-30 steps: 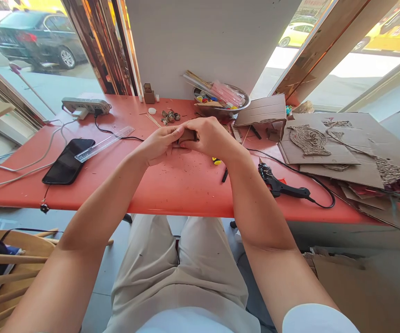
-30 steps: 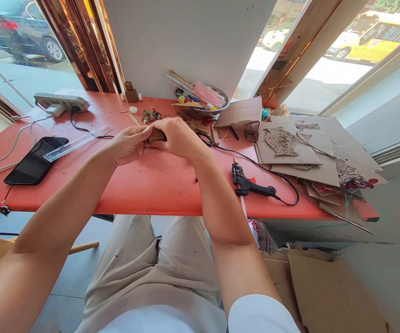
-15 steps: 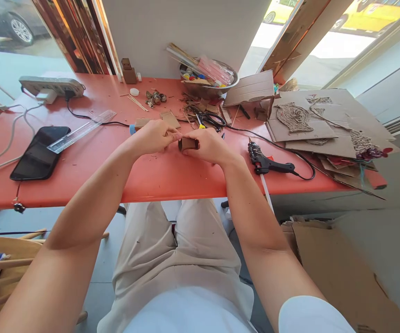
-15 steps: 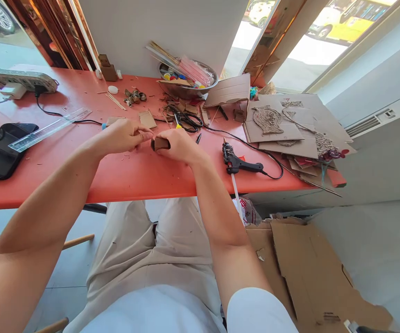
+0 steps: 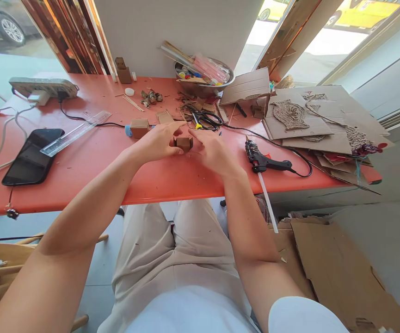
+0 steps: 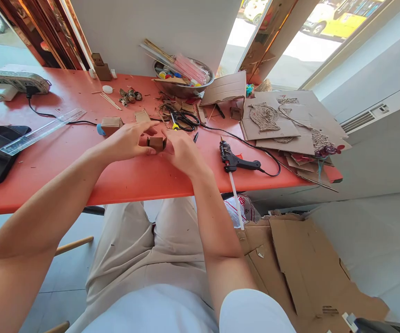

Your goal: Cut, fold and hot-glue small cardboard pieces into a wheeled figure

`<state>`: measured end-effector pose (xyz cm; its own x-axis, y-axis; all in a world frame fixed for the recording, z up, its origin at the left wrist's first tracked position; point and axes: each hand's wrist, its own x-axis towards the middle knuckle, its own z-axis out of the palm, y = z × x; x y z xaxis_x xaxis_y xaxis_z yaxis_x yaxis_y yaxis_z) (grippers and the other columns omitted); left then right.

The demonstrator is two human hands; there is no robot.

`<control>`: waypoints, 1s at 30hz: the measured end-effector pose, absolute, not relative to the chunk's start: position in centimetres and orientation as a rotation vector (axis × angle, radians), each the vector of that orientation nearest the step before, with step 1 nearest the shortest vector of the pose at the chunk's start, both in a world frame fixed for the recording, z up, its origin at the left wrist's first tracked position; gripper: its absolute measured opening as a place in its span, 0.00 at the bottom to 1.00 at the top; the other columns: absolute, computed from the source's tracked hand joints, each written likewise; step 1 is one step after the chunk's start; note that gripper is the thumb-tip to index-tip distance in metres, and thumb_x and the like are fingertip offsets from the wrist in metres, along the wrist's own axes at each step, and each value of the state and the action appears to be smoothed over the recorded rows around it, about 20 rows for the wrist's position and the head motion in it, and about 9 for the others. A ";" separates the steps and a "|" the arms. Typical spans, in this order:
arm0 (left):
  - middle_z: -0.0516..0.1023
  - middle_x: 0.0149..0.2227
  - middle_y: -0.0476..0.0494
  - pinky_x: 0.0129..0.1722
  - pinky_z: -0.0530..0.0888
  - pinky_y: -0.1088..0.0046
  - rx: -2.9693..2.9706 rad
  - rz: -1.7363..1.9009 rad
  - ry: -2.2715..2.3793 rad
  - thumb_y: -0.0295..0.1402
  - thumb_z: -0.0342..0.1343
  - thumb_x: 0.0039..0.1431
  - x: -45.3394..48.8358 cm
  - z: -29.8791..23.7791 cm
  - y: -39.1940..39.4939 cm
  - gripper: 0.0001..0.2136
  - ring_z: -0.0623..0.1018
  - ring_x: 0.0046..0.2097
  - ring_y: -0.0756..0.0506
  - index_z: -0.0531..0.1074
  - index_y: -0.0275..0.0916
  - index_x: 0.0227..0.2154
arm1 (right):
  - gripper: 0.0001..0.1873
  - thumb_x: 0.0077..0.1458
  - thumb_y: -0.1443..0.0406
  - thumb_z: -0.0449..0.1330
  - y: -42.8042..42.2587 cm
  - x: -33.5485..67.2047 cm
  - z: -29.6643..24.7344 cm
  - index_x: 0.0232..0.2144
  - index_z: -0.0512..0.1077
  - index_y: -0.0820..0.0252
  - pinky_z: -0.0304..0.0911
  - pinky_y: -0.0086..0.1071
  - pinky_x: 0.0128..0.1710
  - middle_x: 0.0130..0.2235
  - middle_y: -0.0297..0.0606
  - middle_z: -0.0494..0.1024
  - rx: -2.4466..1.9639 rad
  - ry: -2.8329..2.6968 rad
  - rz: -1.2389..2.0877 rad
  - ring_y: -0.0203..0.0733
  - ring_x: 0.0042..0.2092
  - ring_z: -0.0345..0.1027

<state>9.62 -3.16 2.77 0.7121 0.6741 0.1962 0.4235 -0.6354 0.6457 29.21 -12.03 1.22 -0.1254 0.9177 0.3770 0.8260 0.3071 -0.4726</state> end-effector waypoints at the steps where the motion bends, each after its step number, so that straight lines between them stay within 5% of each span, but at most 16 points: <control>1: 0.85 0.51 0.41 0.57 0.75 0.61 2.359 0.551 0.826 0.36 0.68 0.47 9.7 2.7 -3.2 0.33 0.81 0.53 0.34 0.77 0.41 0.60 | 0.28 0.57 0.66 0.70 -13.0 29.3 0.9 0.60 0.79 0.57 0.70 0.50 0.65 0.62 0.50 0.82 -1.526 -1.910 0.135 0.57 0.63 0.75; 7: 0.87 0.46 0.42 0.53 0.75 0.64 2.434 0.502 0.820 0.34 0.65 0.48 10.1 2.3 -3.1 0.23 0.82 0.52 0.34 0.83 0.44 0.50 | 0.22 0.70 0.65 0.57 -21.8 27.9 -0.2 0.63 0.76 0.49 0.78 0.49 0.57 0.54 0.45 0.87 -1.489 -1.706 -0.271 0.54 0.54 0.82; 11: 0.87 0.40 0.45 0.49 0.75 0.66 2.384 0.545 0.833 0.36 0.67 0.48 10.0 2.4 -2.7 0.19 0.83 0.46 0.36 0.85 0.44 0.46 | 0.23 0.68 0.69 0.62 -27.1 29.1 0.7 0.62 0.75 0.47 0.80 0.44 0.51 0.50 0.43 0.88 -1.496 -1.738 -0.478 0.51 0.49 0.84; 20: 0.86 0.37 0.46 0.49 0.75 0.65 2.294 0.598 0.869 0.37 0.70 0.46 9.5 2.5 -2.4 0.16 0.82 0.43 0.37 0.86 0.45 0.41 | 0.27 0.64 0.65 0.57 -27.8 40.4 2.2 0.63 0.74 0.45 0.77 0.56 0.57 0.58 0.46 0.83 -1.946 -1.724 -0.420 0.60 0.58 0.79; 24: 0.86 0.38 0.45 0.49 0.75 0.65 2.288 0.592 0.870 0.36 0.69 0.47 9.5 2.5 -2.6 0.18 0.82 0.43 0.37 0.86 0.43 0.43 | 0.31 0.54 0.72 0.55 -25.7 42.8 0.8 0.58 0.78 0.51 0.77 0.57 0.55 0.53 0.49 0.85 -1.983 -1.836 -0.315 0.62 0.55 0.80; 30: 0.87 0.40 0.46 0.49 0.76 0.65 2.381 0.548 0.929 0.38 0.66 0.50 9.7 3.0 -3.3 0.20 0.82 0.43 0.39 0.85 0.43 0.47 | 0.27 0.55 0.71 0.55 -24.0 42.0 1.7 0.55 0.80 0.54 0.75 0.59 0.52 0.45 0.50 0.86 -2.155 -1.893 -0.339 0.64 0.49 0.80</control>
